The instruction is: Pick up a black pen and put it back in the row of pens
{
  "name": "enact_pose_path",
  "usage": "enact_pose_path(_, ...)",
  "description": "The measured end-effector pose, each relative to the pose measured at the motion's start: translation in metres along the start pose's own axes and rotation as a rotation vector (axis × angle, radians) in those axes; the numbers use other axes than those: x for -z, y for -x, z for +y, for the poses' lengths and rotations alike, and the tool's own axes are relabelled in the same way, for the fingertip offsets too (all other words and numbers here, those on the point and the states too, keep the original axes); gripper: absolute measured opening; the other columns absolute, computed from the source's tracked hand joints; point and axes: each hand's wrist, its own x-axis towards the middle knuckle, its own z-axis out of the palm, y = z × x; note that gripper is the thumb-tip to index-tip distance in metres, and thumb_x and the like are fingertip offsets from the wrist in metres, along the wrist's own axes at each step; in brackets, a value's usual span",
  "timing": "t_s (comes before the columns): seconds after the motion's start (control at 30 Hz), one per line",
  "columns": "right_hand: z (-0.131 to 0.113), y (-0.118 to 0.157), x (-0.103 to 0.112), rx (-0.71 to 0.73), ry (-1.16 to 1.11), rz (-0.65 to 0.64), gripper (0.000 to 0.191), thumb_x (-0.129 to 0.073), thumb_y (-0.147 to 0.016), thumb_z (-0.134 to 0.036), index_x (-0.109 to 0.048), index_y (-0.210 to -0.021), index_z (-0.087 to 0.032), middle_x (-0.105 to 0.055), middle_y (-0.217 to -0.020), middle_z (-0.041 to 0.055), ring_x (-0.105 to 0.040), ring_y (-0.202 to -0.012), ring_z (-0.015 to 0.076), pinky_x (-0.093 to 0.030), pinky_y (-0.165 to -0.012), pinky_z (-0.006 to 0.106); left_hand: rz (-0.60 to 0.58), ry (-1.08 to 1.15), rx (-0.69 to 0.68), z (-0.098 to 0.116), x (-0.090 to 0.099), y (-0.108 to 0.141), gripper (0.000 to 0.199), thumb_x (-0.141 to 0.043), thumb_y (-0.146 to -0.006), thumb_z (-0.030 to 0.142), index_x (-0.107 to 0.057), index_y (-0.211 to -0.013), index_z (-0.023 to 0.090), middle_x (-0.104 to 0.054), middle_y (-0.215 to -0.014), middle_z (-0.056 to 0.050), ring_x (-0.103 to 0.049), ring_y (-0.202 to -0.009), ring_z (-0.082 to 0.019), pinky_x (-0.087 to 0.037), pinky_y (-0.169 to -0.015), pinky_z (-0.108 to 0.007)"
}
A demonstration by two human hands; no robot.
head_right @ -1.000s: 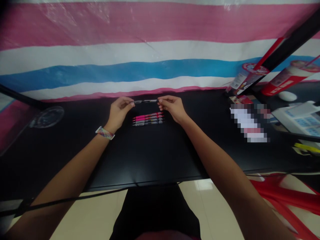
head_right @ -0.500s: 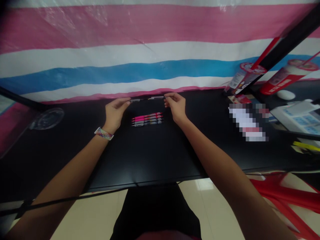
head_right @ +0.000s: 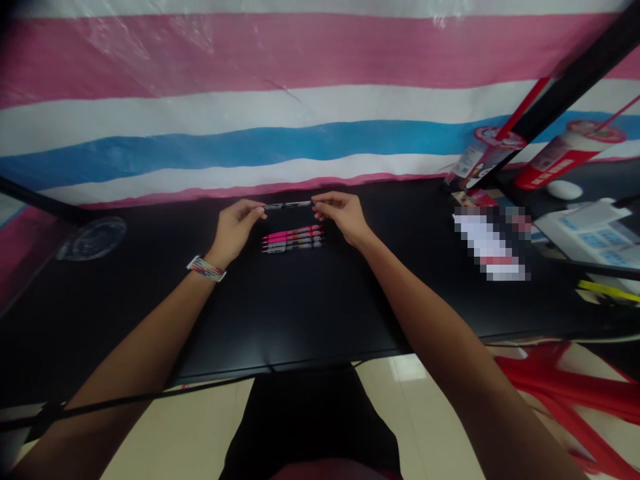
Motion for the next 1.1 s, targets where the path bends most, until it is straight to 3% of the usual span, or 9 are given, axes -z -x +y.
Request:
enact_pose_path(0.07, 0.0004, -0.0002, 0.0003, -0.003, 0.017, -0.012, 0.026, -0.097, -0.075, -0.034, -0.09, -0.097, -0.022, -0.083, -0.087, 0.0051, -0.072, -0.073, 0.0181, -0.06, -0.075, 0.038, -0.017, -0.071, -0.011, 0.0019, 0.0, 0.0005, 0.038, -0.062, -0.112, 0.039, -0.074, -0.08, 0.022, -0.074, -0.074, -0.002, -0.07, -0.072, -0.016, -0.057, -0.079, -0.034)
enact_pose_path(0.13, 0.0008, -0.0003, 0.0005, -0.011, 0.023, -0.013, 0.026, -0.096, -0.075, -0.034, -0.09, -0.097, -0.022, -0.083, -0.088, 0.0051, -0.072, -0.073, 0.0186, -0.061, -0.076, 0.039, -0.039, -0.102, -0.022, 0.0023, -0.0005, 0.0011, 0.042, -0.058, -0.114, 0.04, -0.07, -0.078, 0.022, -0.07, -0.072, -0.002, -0.067, -0.07, -0.016, -0.055, -0.077, -0.033)
enact_pose_path(0.23, 0.0008, 0.0, 0.0008, -0.027, 0.007, -0.008, 0.025, -0.096, -0.076, -0.034, -0.089, -0.097, -0.022, -0.082, -0.087, 0.0051, -0.072, -0.074, 0.0189, -0.062, -0.078, 0.04, -0.046, -0.032, -0.078, 0.0006, -0.0021, 0.0016, 0.01, -0.074, -0.102, 0.032, -0.073, -0.097, 0.024, -0.079, -0.097, -0.004, -0.074, -0.09, -0.018, -0.057, -0.087, -0.034)
enact_pose_path(0.3, 0.0003, 0.0003, 0.0008, -0.034, 0.006, -0.013, 0.024, -0.095, -0.077, -0.032, -0.089, -0.098, -0.022, -0.082, -0.087, 0.0055, -0.072, -0.074, 0.0189, -0.062, -0.078, 0.04, -0.051, 0.02, -0.106, -0.0007, -0.0032, 0.0015, 0.022, -0.082, -0.094, 0.029, -0.073, -0.115, 0.026, -0.08, -0.11, -0.005, -0.077, -0.103, -0.02, -0.059, -0.094, -0.035)
enact_pose_path(0.47, -0.0015, 0.0009, 0.0002, -0.054, 0.048, -0.019, 0.025, -0.093, -0.079, -0.035, -0.087, -0.1, -0.023, -0.082, -0.09, 0.006, -0.073, -0.077, 0.0203, -0.064, -0.08, 0.042, -0.085, 0.042, -0.052, -0.0032, -0.0044, 0.0007, 0.023, -0.067, -0.109, 0.037, -0.073, -0.129, 0.027, -0.075, -0.081, -0.001, -0.077, -0.08, -0.019, -0.061, -0.086, -0.038)
enact_pose_path(0.63, -0.0018, -0.0001, 0.0001, -0.07, 0.041, -0.001, 0.029, -0.095, -0.075, -0.036, -0.087, -0.099, -0.021, -0.082, -0.089, 0.0068, -0.074, -0.078, 0.02, -0.064, -0.081, 0.04, -0.077, 0.008, -0.097, -0.0062, -0.0039, 0.0003, 0.055, -0.086, -0.091, 0.027, -0.069, -0.143, 0.029, -0.083, -0.115, -0.007, -0.08, -0.113, -0.025, -0.06, -0.101, -0.04)
enact_pose_path(0.8, -0.0022, -0.0004, -0.0002, -0.085, 0.033, -0.01, 0.03, -0.096, -0.073, -0.037, -0.088, -0.097, -0.021, -0.083, -0.09, 0.0069, -0.074, -0.077, 0.0195, -0.064, -0.08, 0.039, -0.061, 0.02, -0.061, -0.0021, -0.0044, 0.0011, 0.034, -0.06, -0.113, 0.043, -0.072, -0.14, 0.027, -0.081, -0.086, -0.003, -0.08, -0.09, -0.021, -0.061, -0.094, -0.04)
enact_pose_path(1.0, -0.0022, -0.0001, -0.0001, -0.08, 0.007, -0.019, 0.029, -0.098, -0.072, -0.035, -0.088, -0.096, -0.021, -0.083, -0.089, 0.0071, -0.075, -0.077, 0.0192, -0.064, -0.079, 0.038, -0.029, 0.002, -0.153, 0.0031, -0.0037, 0.0024, 0.059, -0.085, -0.095, 0.036, -0.065, -0.15, 0.028, -0.085, -0.124, -0.008, -0.077, -0.125, -0.028, -0.056, -0.11, -0.045)
enact_pose_path(1.1, -0.0032, 0.0004, -0.0001, -0.083, 0.017, -0.017, 0.029, -0.097, -0.073, -0.036, -0.088, -0.096, -0.022, -0.083, -0.09, 0.0068, -0.075, -0.078, 0.0197, -0.065, -0.081, 0.039, -0.008, -0.009, -0.059, 0.0009, -0.004, 0.0016, 0.033, -0.071, -0.107, 0.05, -0.077, -0.129, 0.026, -0.087, -0.109, -0.008, -0.08, -0.11, -0.026, -0.058, -0.105, -0.043)
